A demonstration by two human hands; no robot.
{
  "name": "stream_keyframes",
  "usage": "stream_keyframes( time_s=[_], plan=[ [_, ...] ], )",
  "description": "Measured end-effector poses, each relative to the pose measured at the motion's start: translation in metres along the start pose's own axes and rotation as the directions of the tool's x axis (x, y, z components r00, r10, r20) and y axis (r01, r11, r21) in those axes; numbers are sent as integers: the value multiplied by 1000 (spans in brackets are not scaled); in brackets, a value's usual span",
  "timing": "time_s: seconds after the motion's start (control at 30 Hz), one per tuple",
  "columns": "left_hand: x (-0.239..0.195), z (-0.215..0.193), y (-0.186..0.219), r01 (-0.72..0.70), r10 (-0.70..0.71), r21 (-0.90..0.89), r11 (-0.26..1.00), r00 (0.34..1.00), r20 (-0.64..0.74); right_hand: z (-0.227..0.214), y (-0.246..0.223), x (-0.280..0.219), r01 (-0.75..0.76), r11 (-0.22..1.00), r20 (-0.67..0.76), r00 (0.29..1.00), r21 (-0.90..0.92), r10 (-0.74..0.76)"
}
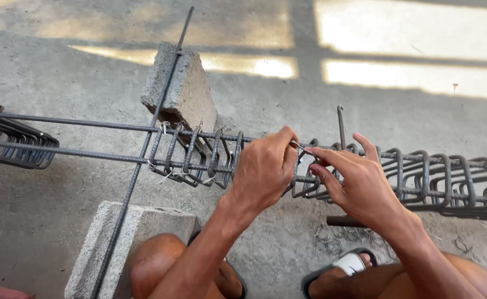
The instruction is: Tying rebar intersections with steel wire using a manual twisting tool
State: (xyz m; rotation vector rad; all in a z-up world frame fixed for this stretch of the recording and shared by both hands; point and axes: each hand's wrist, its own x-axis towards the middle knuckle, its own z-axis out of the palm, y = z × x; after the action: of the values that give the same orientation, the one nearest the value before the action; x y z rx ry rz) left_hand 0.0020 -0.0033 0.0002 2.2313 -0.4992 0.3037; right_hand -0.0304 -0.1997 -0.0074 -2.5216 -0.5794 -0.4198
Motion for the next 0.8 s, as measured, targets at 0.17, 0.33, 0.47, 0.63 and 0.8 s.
stream_keyframes(
  time_s=[0.17, 0.33, 0.47, 0.63, 0.8],
  plan=[
    [6, -26, 18, 209, -179, -195, 958, 971, 160, 3, 18, -5, 38, 999, -25, 999, -4, -38],
    [16, -25, 20, 535, -297, -361, 764, 788, 539, -4, 38, -2, 112, 983, -81, 989, -144, -124],
    [20, -3, 5, 694, -295, -396, 602, 654, 697, -18, 39, 1, 160, 945, 48, 987, -285, -153],
    [21, 0, 6, 740, -162, -420, 526, 572, 804, -23, 34, 4, 201, 940, 58, 980, -277, -192],
    [17, 4, -3, 546, -156, -311, 778, 646, 747, -20, 35, -2, 190, 947, 153, 976, -258, -154]
  ],
)
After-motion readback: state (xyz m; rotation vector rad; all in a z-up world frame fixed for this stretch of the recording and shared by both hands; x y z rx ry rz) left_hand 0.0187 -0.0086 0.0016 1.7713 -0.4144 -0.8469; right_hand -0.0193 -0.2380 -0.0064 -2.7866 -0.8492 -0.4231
